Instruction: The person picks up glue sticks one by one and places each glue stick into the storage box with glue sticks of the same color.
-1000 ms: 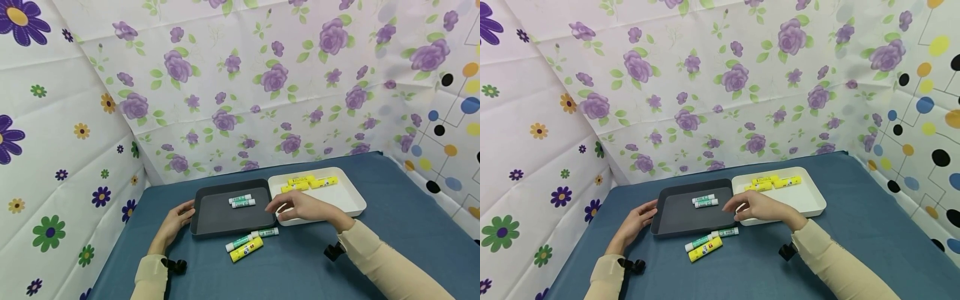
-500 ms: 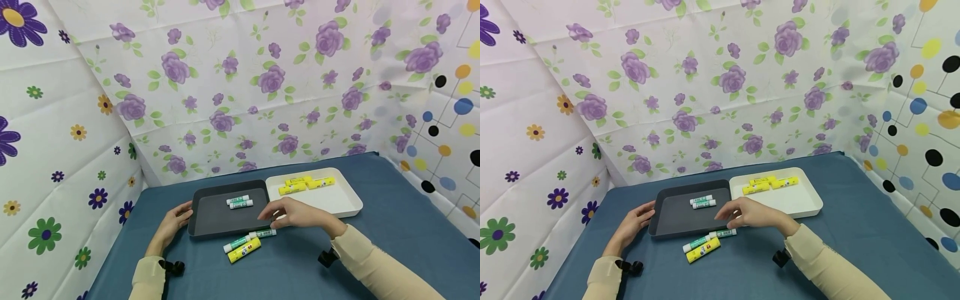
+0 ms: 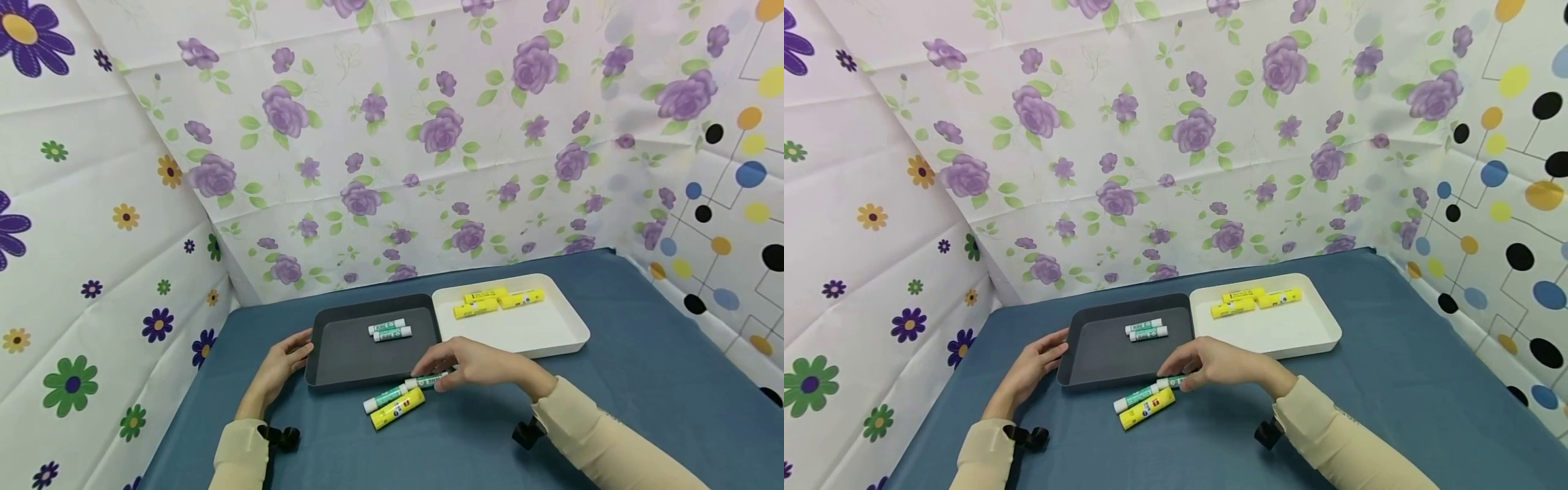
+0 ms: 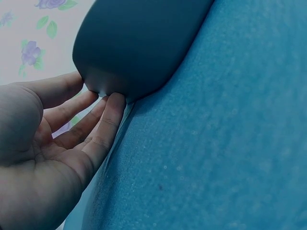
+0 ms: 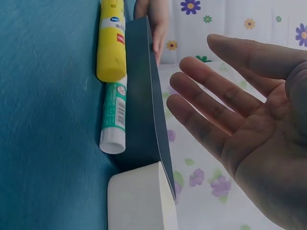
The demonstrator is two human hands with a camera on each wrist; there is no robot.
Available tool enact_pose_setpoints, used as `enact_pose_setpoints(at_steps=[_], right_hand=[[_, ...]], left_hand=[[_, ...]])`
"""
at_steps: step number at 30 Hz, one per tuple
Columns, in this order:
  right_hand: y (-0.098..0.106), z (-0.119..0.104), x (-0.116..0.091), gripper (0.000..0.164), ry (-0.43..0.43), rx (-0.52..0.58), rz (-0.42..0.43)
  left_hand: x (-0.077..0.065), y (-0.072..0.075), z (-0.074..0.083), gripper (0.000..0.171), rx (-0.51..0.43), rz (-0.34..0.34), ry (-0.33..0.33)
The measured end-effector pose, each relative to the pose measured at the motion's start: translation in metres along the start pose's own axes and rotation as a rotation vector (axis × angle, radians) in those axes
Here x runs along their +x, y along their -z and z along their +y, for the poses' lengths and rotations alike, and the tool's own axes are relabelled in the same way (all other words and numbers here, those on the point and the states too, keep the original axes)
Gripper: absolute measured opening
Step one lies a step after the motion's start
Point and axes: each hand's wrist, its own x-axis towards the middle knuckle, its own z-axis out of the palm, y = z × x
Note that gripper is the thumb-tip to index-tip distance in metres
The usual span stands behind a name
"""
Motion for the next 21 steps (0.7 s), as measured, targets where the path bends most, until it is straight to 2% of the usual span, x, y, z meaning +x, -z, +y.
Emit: enact_pose_setpoints(at_steps=[8, 21], right_hand=[[-0.008, 0.001, 0.004, 0.038, 0.005, 0.041, -0.019], [-0.020, 0.005, 0.011, 0.038, 0.000, 0.013, -0.034]], left_hand=[[0.000, 0.000, 0.000, 0.053, -0.002, 0.000, -0.003], [0.000, -0.001, 0.001, 0.053, 0.003, 0.003, -0.004]])
